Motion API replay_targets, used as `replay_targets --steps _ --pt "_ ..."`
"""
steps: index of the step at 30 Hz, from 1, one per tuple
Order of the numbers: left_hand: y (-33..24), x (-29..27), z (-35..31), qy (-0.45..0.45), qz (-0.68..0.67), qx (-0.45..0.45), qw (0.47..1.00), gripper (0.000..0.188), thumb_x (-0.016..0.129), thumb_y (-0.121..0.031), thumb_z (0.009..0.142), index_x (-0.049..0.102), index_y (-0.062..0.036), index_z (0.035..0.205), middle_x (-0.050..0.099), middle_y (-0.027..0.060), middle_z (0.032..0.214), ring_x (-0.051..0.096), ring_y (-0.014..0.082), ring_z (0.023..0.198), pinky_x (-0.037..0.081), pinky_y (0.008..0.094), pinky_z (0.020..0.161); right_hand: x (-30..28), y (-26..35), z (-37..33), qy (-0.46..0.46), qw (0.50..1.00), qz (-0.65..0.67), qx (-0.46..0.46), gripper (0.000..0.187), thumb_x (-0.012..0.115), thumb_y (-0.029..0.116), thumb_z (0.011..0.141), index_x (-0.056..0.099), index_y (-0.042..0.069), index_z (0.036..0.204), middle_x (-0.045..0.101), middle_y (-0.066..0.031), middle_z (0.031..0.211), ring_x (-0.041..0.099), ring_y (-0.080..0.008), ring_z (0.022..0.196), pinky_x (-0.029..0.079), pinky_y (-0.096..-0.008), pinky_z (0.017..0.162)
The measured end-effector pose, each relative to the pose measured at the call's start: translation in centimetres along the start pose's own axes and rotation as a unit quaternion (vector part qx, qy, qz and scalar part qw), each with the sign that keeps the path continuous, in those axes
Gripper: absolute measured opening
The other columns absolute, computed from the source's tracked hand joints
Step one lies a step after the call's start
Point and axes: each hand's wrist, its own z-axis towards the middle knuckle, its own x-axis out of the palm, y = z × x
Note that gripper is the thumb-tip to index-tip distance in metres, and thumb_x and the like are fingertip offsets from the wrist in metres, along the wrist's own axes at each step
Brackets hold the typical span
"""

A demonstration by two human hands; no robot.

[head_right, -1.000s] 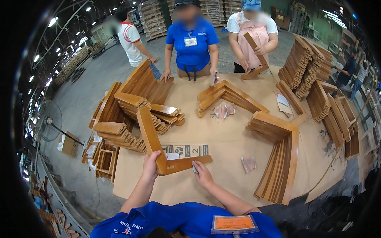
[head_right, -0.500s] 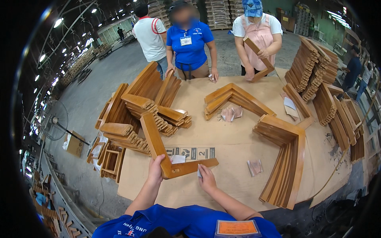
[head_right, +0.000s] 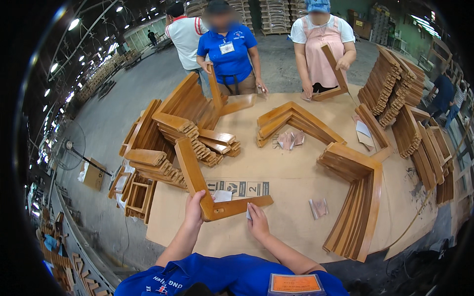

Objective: The person wipes multiple wooden chair parts with a white cloth at a workbench. They pick up each part, wipe its surfaces, and place it back on the table. Coworkers perform the same task nearby.

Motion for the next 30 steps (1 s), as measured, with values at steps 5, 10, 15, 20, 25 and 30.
replay_targets --steps 5,10,15,20,25,30 --pt "-0.3 0.1 0.2 -0.001 0.001 -0.024 1.000 0.028 0.054 -0.017 0.087 0.047 0.0019 0.107 0.057 0.0124 0.091 0.061 0.0221 0.078 0.052 0.0346 0.067 -0.4 0.0 0.3 0.014 1.000 -0.005 0.000 0.055 0.056 -0.004 0.074 0.048 -0.002 0.128 0.049 -0.0199 0.128 0.048 -0.0380 0.116 0.041 -0.0419 0.099" --pt "-0.7 0.6 0.4 0.004 0.000 -0.022 1.000 0.028 0.054 -0.017 0.087 0.047 0.0021 0.106 0.058 0.0118 0.088 0.061 0.0218 0.076 0.052 0.0344 0.067 -0.9 -0.1 0.7 0.061 0.998 -0.004 0.016 0.056 0.053 -0.005 0.076 0.045 -0.002 0.131 0.048 -0.0205 0.130 0.046 -0.0382 0.118 0.039 -0.0407 0.101" --pt "-0.4 0.0 0.6 -0.001 0.001 -0.017 1.000 0.027 0.055 -0.016 0.087 0.047 0.0024 0.105 0.058 0.0116 0.084 0.062 0.0223 0.075 0.052 0.0345 0.067 -1.1 -0.4 0.9 0.062 0.998 -0.003 -0.007 0.053 0.053 -0.005 0.075 0.050 0.001 0.128 0.052 -0.0183 0.127 0.050 -0.0368 0.115 0.042 -0.0398 0.098" --pt "-0.2 -1.1 1.5 -0.017 -0.015 -0.029 0.999 0.028 0.054 -0.015 0.087 0.047 0.0033 0.107 0.059 0.0128 0.085 0.063 0.0235 0.075 0.053 0.0355 0.066 -3.0 -4.1 4.5 0.185 0.978 0.094 0.034 0.042 0.050 -0.002 0.084 0.057 0.006 0.124 0.061 -0.0167 0.117 0.057 -0.0317 0.110 0.045 -0.0366 0.095" --pt "-0.3 -1.7 2.0 -0.026 -0.038 -0.031 0.998 0.027 0.055 -0.013 0.086 0.047 0.0022 0.107 0.058 0.0150 0.088 0.063 0.0273 0.074 0.054 0.0369 0.065 -8.5 -14.3 11.1 0.072 0.778 0.457 0.425 0.028 0.053 0.009 0.090 0.056 0.003 0.117 0.065 -0.0107 0.101 0.064 -0.0226 0.087 0.054 -0.0382 0.072" --pt "-1.2 -1.8 2.7 -0.016 -0.038 -0.035 0.999 0.029 0.056 -0.014 0.086 0.047 0.0014 0.108 0.058 0.0136 0.085 0.063 0.0260 0.074 0.054 0.0368 0.065 -9.3 -17.8 12.9 -0.179 0.906 0.140 0.356 0.026 0.048 0.009 0.091 0.055 0.000 0.115 0.064 -0.0131 0.098 0.063 -0.0261 0.083 0.053 -0.0386 0.073"
